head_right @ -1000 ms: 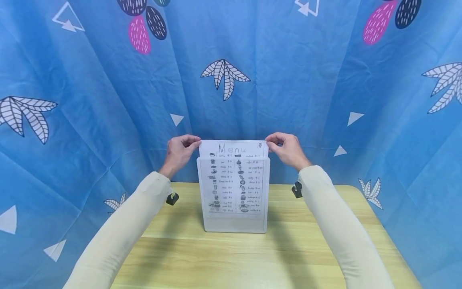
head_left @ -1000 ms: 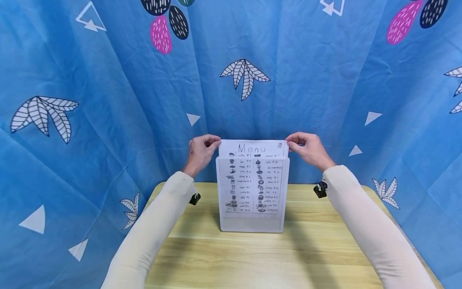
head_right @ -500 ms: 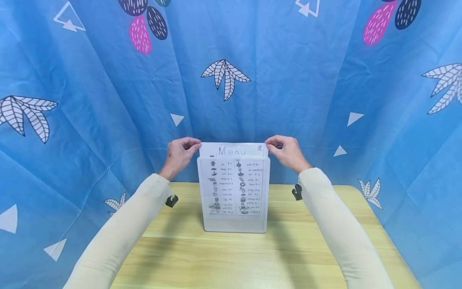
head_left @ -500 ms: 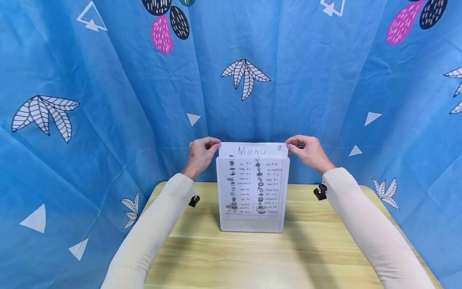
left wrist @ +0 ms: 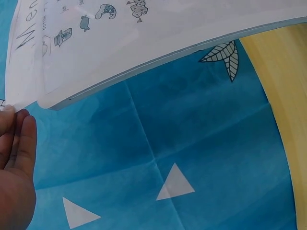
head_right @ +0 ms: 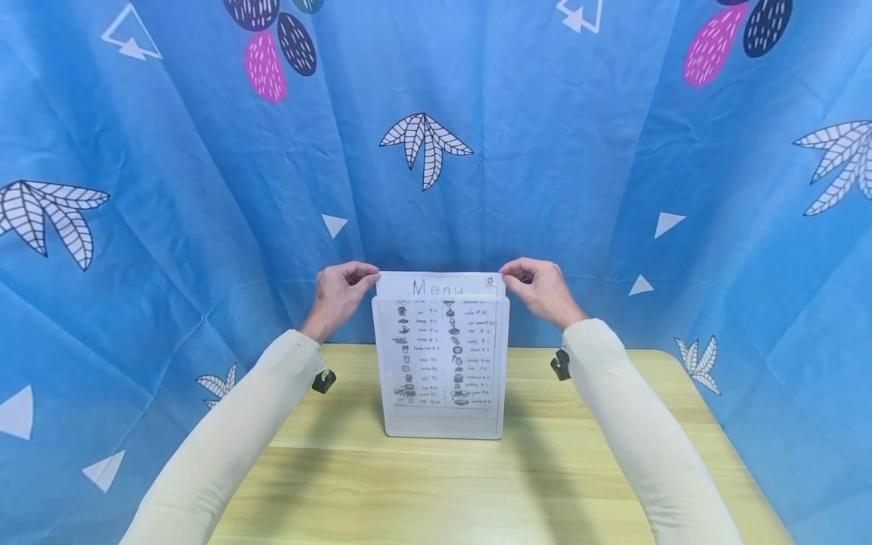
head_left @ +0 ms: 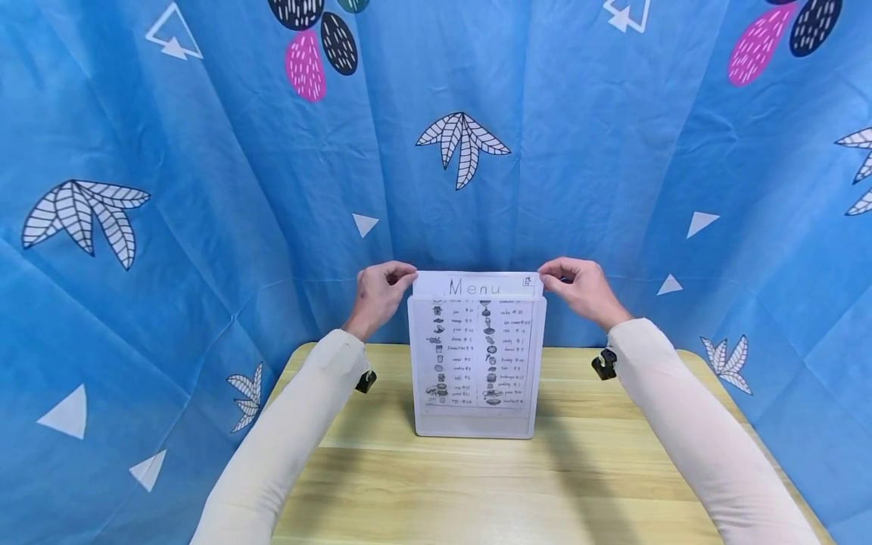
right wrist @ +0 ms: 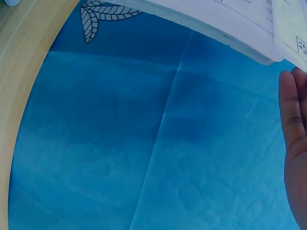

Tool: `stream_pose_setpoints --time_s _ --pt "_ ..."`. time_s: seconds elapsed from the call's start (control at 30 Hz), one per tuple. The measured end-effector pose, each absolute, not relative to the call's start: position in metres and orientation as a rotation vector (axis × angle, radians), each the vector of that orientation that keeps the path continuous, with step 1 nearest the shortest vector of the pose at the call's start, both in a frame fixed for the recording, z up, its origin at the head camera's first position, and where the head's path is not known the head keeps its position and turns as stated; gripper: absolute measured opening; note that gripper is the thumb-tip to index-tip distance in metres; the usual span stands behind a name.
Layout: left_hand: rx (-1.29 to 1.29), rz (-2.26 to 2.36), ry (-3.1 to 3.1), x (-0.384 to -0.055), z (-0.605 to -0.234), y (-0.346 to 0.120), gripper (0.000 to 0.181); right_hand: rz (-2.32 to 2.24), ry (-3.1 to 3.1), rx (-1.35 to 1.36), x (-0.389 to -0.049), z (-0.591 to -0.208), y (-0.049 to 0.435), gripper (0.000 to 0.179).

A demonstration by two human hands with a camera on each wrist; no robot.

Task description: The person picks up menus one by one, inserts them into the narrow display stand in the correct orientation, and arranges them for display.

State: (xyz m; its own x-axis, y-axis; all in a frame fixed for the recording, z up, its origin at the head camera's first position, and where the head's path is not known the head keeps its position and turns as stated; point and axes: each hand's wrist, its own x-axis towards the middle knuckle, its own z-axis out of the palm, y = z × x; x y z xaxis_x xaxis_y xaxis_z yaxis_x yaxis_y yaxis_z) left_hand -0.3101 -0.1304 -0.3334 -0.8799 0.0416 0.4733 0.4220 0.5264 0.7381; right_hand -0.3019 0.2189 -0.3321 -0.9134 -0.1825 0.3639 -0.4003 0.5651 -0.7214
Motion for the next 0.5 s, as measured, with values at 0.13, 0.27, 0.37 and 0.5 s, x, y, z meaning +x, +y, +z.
stream_pose_setpoints --time_s 0.13,0.27,0.37,0.5 --pt "-0.381 -1.310 -2.378 -0.3105 -0.3352 -0.1308 0.013 1.271 -2.562 0.471 -0.3011 -0.3330 0.2183 0.018" --pt "-0.378 -1.319 -2.380 -0.3099 -0.3366 -0.1312 0.013 1.279 -2.565 0.463 -0.3011 -0.3344 0.2182 0.018" --pt "-0.368 -1.318 -2.379 -0.3096 -0.3376 -0.1312 0.013 1.276 -2.569 0.462 -0.3010 -0.3356 0.2185 0.018" --pt "-0.359 -1.323 -2.384 -0.3097 -0.3394 -0.1315 0.013 1.268 -2.570 0.457 -0.3005 -0.3367 0.2186 0.018"
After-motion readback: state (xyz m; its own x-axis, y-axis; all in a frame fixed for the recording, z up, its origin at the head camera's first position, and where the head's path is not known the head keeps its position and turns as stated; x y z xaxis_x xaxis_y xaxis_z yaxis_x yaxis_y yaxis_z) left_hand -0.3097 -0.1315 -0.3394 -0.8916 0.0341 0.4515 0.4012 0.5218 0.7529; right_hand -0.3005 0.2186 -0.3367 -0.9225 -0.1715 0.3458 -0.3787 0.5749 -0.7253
